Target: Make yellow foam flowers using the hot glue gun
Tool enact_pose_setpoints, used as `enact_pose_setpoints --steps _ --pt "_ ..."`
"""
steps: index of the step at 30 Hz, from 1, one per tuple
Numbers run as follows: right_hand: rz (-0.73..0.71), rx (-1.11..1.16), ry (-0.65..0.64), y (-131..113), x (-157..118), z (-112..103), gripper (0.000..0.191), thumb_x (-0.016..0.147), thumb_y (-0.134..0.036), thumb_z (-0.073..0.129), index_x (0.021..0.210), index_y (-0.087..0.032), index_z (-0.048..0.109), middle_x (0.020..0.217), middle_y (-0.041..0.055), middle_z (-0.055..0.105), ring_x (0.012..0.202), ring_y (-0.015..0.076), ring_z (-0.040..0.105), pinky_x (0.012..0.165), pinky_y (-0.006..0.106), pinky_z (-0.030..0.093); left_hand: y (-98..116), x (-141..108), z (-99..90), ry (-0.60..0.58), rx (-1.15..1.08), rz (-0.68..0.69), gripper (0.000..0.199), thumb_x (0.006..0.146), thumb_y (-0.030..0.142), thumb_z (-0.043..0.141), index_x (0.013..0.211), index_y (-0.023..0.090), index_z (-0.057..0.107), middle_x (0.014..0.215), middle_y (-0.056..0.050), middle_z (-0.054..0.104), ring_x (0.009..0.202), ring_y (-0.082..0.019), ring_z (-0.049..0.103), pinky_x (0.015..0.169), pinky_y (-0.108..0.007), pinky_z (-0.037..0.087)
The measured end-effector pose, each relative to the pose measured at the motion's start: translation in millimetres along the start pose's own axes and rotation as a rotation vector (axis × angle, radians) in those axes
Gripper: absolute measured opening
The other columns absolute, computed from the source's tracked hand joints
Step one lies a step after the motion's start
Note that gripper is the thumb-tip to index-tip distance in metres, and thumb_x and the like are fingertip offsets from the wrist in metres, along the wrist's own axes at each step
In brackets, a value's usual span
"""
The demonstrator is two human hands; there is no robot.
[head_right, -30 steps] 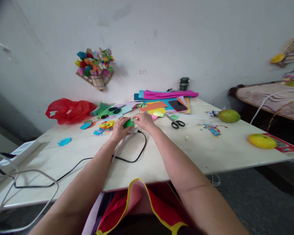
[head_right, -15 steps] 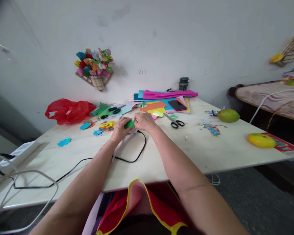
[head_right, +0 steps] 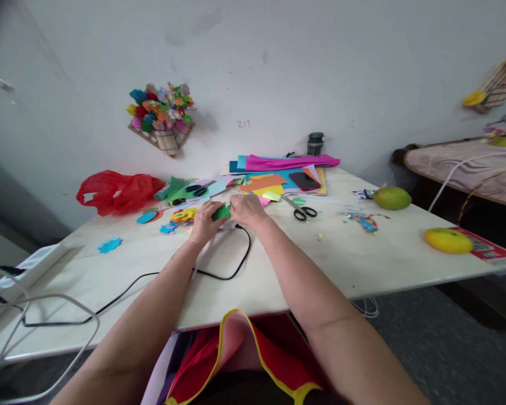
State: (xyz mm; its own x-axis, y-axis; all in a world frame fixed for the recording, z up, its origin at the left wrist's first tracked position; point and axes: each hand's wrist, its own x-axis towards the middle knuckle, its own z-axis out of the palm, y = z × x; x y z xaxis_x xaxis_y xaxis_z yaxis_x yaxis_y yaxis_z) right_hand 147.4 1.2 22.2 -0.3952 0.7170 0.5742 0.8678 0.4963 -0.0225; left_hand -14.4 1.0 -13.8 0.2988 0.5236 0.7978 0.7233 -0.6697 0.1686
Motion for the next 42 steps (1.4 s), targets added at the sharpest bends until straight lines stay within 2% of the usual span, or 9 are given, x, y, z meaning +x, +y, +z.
enact_pose_setpoints --steps 5,8,12,16,21,24,31,36,42 --pt "0.167 0.155 0.11 12.3 4.1 8.3 0.025 0.074 -0.017 0.045 0.091 -0.013 0.063 0.083 0.0112 0.067 0.08 0.0229 0.061 0.07 0.032 0.042 -2.3 -1.2 -0.4 0.009 -0.024 -0.034 0.03 0.071 0.031 0.064 0.097 0.018 0.061 0.094 -0.008 0.063 0.091 -0.02 0.055 0.081 -0.035 0.046" --pt "0.336 0.517 0.194 23.6 8.9 13.7 0.021 0.072 -0.013 0.048 0.086 -0.015 0.063 0.078 0.0066 0.067 0.071 0.0178 0.061 0.067 0.029 0.046 -4.0 -2.5 -1.1 0.007 -0.025 -0.062 0.031 0.07 0.032 0.065 0.097 0.018 0.061 0.095 -0.008 0.063 0.093 -0.02 0.055 0.083 -0.036 0.045" --pt "0.523 1.09 0.1 27.4 11.4 11.7 0.017 0.07 -0.009 0.051 0.082 -0.014 0.062 0.068 0.0015 0.063 0.05 0.0097 0.056 0.054 0.024 0.05 -5.7 -3.5 -0.9 0.01 -0.031 -0.092 0.034 0.07 0.033 0.065 0.1 0.017 0.06 0.097 -0.009 0.063 0.095 -0.021 0.055 0.084 -0.037 0.045" --pt "0.523 1.319 0.003 22.3 7.6 2.8 0.004 0.066 -0.012 0.063 0.07 -0.013 0.061 0.057 -0.0008 0.059 0.046 0.0078 0.054 0.05 0.022 0.051 -6.5 -4.8 -0.5 0.017 -0.026 -0.112 0.043 0.069 0.035 0.066 0.108 0.018 0.057 0.096 -0.008 0.063 0.093 -0.021 0.056 0.082 -0.036 0.045" --pt "0.486 1.393 -0.065 21.3 5.2 -1.3 0.025 0.066 -0.031 0.07 0.059 -0.012 0.056 0.049 -0.0011 0.056 0.038 0.0062 0.048 0.039 0.019 0.044 -7.5 -6.7 -0.1 0.019 -0.03 -0.133 0.054 0.068 0.035 0.068 0.117 0.019 0.051 0.095 -0.006 0.063 0.09 -0.02 0.056 0.08 -0.034 0.046" --pt "0.508 1.417 -0.094 22.8 5.4 0.2 0.026 0.07 -0.034 0.067 0.062 -0.012 0.057 0.054 0.0014 0.06 0.037 0.0062 0.048 0.036 0.019 0.042 -7.0 -6.5 0.2 0.021 -0.032 -0.115 0.053 0.068 0.037 0.068 0.115 0.018 0.052 0.095 -0.007 0.063 0.09 -0.02 0.056 0.08 -0.034 0.045" --pt "0.475 1.493 -0.11 26.8 5.5 4.9 0.019 0.059 -0.024 0.074 0.069 -0.012 0.064 0.056 -0.001 0.06 0.046 0.0069 0.053 0.049 0.021 0.048 -2.5 -4.5 -0.4 0.013 -0.049 -0.071 0.048 0.07 0.037 0.066 0.113 0.019 0.054 0.095 -0.007 0.063 0.09 -0.02 0.055 0.081 -0.035 0.045" --pt "0.485 1.44 -0.112 28.0 4.8 1.8 0.028 0.059 -0.031 0.074 0.054 -0.013 0.054 0.045 -0.0032 0.052 0.036 0.0043 0.043 0.034 0.017 0.035 -0.4 -4.0 0.5 -0.023 -0.059 -0.056 0.048 0.069 0.035 0.067 0.114 0.02 0.055 0.096 -0.007 0.064 0.093 -0.021 0.054 0.083 -0.037 0.044" --pt "0.393 1.379 -0.291 24.5 1.7 -5.3 0.019 0.064 -0.025 0.069 0.057 -0.012 0.058 0.043 -0.0046 0.049 0.034 0.0026 0.037 0.031 0.016 0.027 4.8 -2.1 -1.6 -0.07 -0.054 -0.029 0.044 0.07 0.029 0.065 0.113 0.022 0.058 0.099 -0.007 0.062 0.094 -0.021 0.053 0.085 -0.039 0.043"
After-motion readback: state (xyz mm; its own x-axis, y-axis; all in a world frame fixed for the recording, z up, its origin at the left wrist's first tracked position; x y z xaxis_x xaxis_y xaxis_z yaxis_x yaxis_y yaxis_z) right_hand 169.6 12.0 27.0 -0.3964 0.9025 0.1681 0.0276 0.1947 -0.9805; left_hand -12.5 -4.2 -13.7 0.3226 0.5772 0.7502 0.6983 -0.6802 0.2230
